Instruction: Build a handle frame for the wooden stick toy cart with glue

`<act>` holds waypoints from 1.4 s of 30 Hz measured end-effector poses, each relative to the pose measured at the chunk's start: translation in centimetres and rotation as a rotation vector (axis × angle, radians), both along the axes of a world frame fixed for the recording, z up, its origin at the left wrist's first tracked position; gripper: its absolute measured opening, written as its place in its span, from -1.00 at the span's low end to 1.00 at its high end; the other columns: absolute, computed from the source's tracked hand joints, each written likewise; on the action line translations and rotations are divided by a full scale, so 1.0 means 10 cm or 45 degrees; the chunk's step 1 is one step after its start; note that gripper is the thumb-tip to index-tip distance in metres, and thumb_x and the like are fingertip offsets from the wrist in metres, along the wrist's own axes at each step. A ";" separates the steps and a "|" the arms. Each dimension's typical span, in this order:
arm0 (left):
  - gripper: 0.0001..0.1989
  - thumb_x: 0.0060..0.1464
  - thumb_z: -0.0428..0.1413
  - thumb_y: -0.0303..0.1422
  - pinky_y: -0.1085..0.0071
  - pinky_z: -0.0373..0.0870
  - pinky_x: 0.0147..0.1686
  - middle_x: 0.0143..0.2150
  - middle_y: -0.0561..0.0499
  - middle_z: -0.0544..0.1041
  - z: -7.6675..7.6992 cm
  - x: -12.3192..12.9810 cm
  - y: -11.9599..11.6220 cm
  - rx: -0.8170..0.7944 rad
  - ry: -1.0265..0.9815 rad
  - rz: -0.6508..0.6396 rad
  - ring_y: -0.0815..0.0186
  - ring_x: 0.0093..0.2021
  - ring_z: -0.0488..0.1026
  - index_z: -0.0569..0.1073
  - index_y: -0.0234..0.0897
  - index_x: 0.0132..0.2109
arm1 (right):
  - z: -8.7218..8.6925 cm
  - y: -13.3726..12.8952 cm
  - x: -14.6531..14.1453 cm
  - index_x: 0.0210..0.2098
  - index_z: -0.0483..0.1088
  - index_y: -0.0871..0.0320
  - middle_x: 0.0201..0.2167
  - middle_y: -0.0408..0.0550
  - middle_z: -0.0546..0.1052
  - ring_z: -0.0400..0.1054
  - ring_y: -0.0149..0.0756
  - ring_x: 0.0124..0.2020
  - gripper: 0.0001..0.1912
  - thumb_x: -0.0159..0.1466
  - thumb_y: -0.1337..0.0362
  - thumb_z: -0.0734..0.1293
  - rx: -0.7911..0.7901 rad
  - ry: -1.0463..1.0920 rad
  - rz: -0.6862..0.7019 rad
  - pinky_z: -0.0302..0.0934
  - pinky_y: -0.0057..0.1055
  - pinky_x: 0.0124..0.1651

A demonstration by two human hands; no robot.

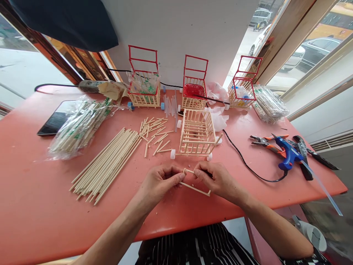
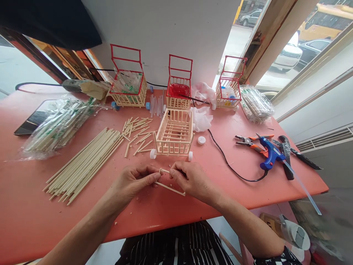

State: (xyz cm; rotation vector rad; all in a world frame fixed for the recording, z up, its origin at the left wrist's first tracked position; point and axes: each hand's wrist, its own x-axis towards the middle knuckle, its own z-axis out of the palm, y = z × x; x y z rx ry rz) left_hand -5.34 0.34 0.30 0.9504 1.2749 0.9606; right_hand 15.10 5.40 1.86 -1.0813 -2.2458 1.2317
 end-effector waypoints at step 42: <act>-0.80 -0.02 0.29 -0.24 0.42 0.41 -0.40 -0.46 0.00 0.58 -0.01 -0.03 0.00 0.067 0.039 -0.076 0.32 -0.46 0.46 0.62 -0.31 -0.37 | 0.00 -0.02 0.01 -0.40 0.39 0.19 -0.51 -0.20 0.43 0.25 -0.45 -0.49 -0.75 0.42 0.33 0.22 -0.004 -0.043 0.023 0.07 -0.51 -0.41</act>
